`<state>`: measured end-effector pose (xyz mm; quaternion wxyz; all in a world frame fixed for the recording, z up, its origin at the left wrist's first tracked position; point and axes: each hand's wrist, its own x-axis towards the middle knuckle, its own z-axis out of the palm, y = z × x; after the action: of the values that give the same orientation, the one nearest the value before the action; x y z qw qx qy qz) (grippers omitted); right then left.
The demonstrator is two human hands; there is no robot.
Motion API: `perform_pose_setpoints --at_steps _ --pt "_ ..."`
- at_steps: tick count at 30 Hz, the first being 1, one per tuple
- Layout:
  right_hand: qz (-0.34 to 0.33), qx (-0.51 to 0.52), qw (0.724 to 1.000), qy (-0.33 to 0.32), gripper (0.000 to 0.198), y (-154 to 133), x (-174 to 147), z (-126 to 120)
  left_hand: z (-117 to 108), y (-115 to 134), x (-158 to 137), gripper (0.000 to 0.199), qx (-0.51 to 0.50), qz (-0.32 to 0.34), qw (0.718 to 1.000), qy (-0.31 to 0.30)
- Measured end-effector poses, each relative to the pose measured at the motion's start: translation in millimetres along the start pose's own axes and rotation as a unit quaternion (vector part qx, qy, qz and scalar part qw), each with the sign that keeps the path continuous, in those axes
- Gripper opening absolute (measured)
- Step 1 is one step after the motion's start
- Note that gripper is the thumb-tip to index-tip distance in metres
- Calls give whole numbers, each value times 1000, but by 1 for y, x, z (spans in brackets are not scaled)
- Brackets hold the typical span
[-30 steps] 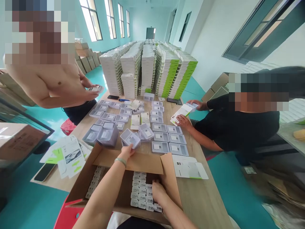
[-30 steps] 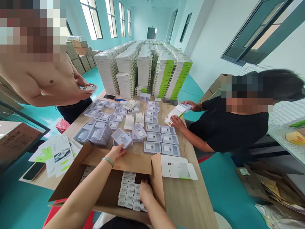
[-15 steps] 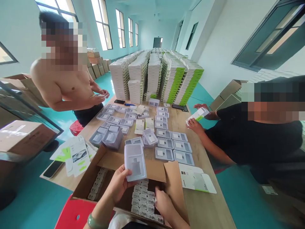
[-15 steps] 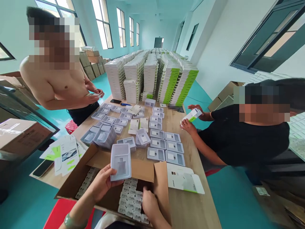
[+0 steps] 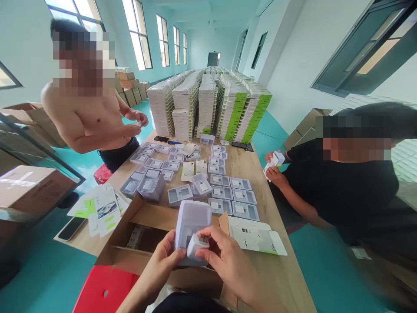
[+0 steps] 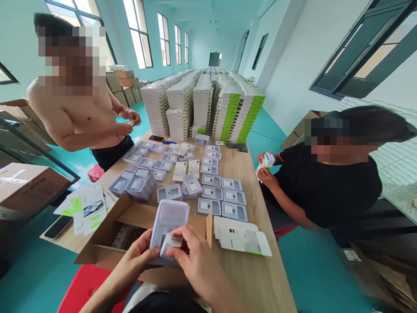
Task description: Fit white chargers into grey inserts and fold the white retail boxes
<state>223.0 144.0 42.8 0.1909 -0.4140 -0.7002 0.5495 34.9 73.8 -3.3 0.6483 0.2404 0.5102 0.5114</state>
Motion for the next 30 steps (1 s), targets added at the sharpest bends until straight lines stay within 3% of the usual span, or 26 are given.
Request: perform_pose_setpoints --at_steps 4,7,11,13,15,17,18,20,23,25,30 --pt "-28 -6 1000 -3 17 -3 3 3 -1 1 -7 49 -8 10 1000 -29" --pt "-2 4 1000 -8 24 -1 4 9 0 2 -10 50 -1 23 1000 -13" --pt "74 34 995 62 34 8 6 21 8 6 -9 58 37 54 998 15" --pt "78 32 992 95 35 15 5 28 13 7 -8 60 41 66 997 31" --pt "56 20 984 168 51 21 4 33 17 7 -7 58 23 69 996 53" --pt "24 37 972 229 80 25 2 35 19 6 -7 57 -6 63 996 66" --pt "13 68 972 226 94 26 0 36 20 5 -7 57 -18 61 996 67" --pt "13 155 976 151 105 27 -1 36 21 2 -6 56 -32 61 995 65" --pt "30 227 973 42 85 24 -2 36 20 -2 -3 55 -28 75 995 63" --pt "30 224 974 31 70 23 -1 36 18 -4 -1 56 -16 79 994 68" --pt "40 199 979 32 56 23 1 41 16 -5 3 57 -5 65 994 85"
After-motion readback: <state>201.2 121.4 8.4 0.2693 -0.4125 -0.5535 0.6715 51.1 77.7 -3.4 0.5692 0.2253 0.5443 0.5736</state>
